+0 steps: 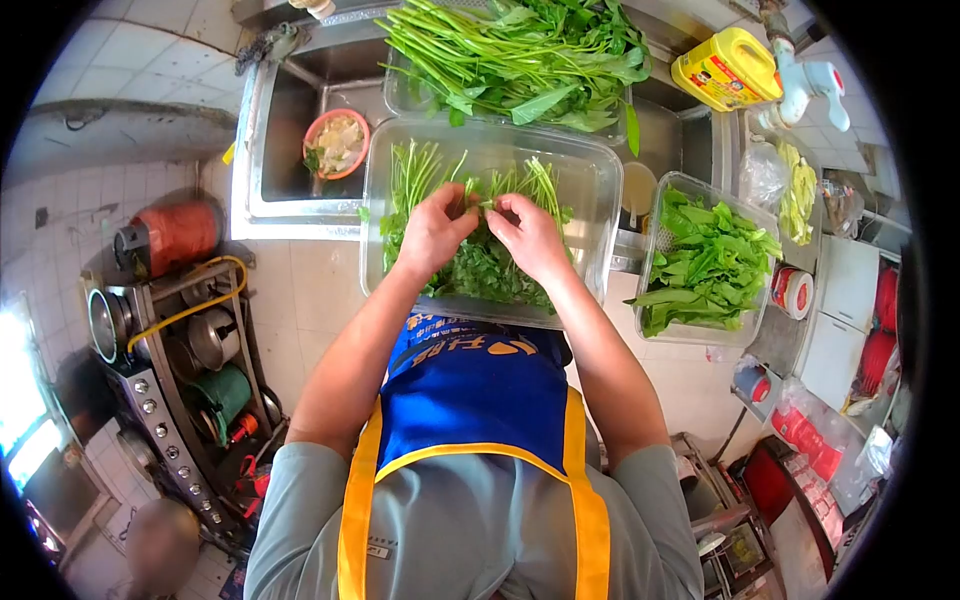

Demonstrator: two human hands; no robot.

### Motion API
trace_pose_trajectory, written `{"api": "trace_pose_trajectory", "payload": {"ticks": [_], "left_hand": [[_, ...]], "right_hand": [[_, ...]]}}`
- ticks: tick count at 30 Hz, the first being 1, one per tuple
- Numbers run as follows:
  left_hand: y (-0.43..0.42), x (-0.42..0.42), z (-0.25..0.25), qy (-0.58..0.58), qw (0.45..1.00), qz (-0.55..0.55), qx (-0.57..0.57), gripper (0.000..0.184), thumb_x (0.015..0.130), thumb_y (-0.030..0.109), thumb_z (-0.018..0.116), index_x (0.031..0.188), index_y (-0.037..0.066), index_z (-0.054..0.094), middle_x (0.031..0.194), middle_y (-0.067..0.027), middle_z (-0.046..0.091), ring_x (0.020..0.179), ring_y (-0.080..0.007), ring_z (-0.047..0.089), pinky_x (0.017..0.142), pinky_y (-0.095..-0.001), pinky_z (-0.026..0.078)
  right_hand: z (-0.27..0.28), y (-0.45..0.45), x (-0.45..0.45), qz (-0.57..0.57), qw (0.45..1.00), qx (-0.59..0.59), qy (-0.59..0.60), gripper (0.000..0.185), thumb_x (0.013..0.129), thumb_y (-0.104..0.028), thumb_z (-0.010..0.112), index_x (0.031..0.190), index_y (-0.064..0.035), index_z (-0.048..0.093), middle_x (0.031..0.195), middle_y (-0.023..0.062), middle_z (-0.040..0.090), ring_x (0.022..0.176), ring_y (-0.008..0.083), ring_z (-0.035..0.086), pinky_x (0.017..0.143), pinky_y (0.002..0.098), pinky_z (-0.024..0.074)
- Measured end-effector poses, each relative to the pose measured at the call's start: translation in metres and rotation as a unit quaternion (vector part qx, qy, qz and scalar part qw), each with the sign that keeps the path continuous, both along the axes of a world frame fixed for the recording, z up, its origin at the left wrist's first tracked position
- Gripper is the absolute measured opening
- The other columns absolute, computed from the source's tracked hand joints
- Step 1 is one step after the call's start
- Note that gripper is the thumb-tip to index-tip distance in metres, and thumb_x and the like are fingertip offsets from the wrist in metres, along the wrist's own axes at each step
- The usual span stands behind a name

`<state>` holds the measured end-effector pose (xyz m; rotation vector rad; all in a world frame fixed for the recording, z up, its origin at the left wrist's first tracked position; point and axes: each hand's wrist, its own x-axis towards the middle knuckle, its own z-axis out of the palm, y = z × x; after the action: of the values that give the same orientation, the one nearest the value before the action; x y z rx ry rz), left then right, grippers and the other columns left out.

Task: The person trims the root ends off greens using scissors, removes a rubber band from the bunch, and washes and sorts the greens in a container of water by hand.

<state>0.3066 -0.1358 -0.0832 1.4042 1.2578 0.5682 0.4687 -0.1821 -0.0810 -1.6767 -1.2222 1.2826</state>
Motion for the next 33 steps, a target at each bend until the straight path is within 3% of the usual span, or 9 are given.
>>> {"api": "trace_pose_trajectory", "payload": {"ticks": [5,8,9,12,13,17,21,29,33], "left_hand": [[0.003,-0.007,-0.007,0.063,0.996,-0.066,0.003,0.022,0.086,0.019,0.067,0.095,0.000,0.062,0.073,-0.0041,0.061,0.064,-0.0151,0.055,0.061,-0.0289,0.044],[0.008,-0.004,0.024,0.259,0.959,-0.108,0.028,0.028,0.087,0.026,0.067,0.091,-0.001,0.061,0.076,-0.0108,0.064,0.067,-0.0301,0.060,0.065,-0.0349,0.047],[0.011,0.000,0.040,0.300,0.951,-0.070,0.019,0.022,0.085,0.021,0.068,0.088,0.001,0.062,0.085,-0.0152,0.065,0.077,-0.0382,0.060,0.069,-0.0401,0.048],[0.019,-0.006,0.042,0.155,0.912,0.000,0.379,0.013,0.082,0.013,0.069,0.088,0.003,0.065,0.091,-0.0143,0.065,0.082,-0.0347,0.061,0.071,-0.0397,0.049],[0.023,-0.005,0.044,0.133,0.899,-0.041,0.415,0.013,0.077,0.007,0.069,0.090,0.004,0.066,0.093,-0.0133,0.064,0.085,-0.0330,0.062,0.072,-0.0400,0.050],[0.037,-0.008,0.059,0.132,0.881,-0.206,0.406,0.015,0.074,0.006,0.068,0.089,0.005,0.067,0.089,-0.0114,0.064,0.083,-0.0308,0.062,0.073,-0.0385,0.051],[0.046,-0.017,0.056,0.154,0.866,-0.269,0.393,0.014,0.073,0.007,0.067,0.087,0.005,0.067,0.085,-0.0099,0.064,0.081,-0.0295,0.062,0.070,-0.0386,0.050],[0.049,-0.027,0.052,0.185,0.843,-0.321,0.391,0.016,0.070,0.009,0.067,0.085,0.004,0.064,0.079,-0.0097,0.061,0.077,-0.0298,0.060,0.068,-0.0392,0.049],[0.045,-0.029,0.048,0.191,0.850,-0.309,0.383,0.016,0.068,0.009,0.068,0.082,0.004,0.061,0.076,-0.0110,0.059,0.076,-0.0308,0.059,0.067,-0.0395,0.049]], "right_hand": [[-0.018,0.000,-0.003,-0.073,0.986,0.042,0.146,0.019,0.089,-0.014,0.065,0.098,0.0022,0.060,0.089,0.0058,0.065,0.081,0.0095,0.060,0.071,0.0238,0.0479],[-0.025,0.002,-0.003,-0.101,0.977,0.046,0.182,0.016,0.090,-0.010,0.064,0.100,0.0016,0.059,0.087,0.0023,0.064,0.079,0.0071,0.058,0.069,0.0216,0.0471],[-0.020,0.003,-0.003,-0.103,0.977,0.031,0.186,0.017,0.090,-0.010,0.064,0.100,0.0016,0.058,0.086,0.0022,0.063,0.078,0.0070,0.057,0.069,0.0217,0.0470],[-0.015,0.006,-0.007,-0.093,0.982,0.015,0.166,0.019,0.089,-0.010,0.065,0.102,0.0015,0.058,0.084,0.0025,0.063,0.076,0.0069,0.057,0.067,0.0220,0.0466],[-0.014,0.006,-0.008,-0.086,0.984,0.014,0.155,0.020,0.088,-0.010,0.065,0.102,0.0015,0.057,0.084,0.0027,0.063,0.075,0.0069,0.056,0.067,0.0221,0.0465],[-0.009,0.009,-0.014,-0.053,0.990,0.022,0.128,0.022,0.088,-0.014,0.065,0.101,0.0012,0.058,0.083,0.0055,0.064,0.076,0.0093,0.058,0.068,0.0240,0.0473],[-0.005,0.007,-0.014,-0.010,0.996,0.054,0.069,0.024,0.088,-0.017,0.064,0.105,0.0000,0.060,0.084,0.0092,0.066,0.076,0.0147,0.062,0.069,0.0284,0.0491],[0.004,0.012,-0.022,0.045,0.990,0.128,-0.048,0.020,0.086,-0.017,0.062,0.099,-0.0028,0.066,0.085,0.0178,0.065,0.078,0.0336,0.064,0.068,0.0367,0.0504],[0.007,0.013,-0.027,0.046,0.989,0.121,-0.065,0.016,0.085,-0.015,0.061,0.094,-0.0033,0.066,0.087,0.0180,0.065,0.078,0.0364,0.063,0.068,0.0399,0.0501]]}}
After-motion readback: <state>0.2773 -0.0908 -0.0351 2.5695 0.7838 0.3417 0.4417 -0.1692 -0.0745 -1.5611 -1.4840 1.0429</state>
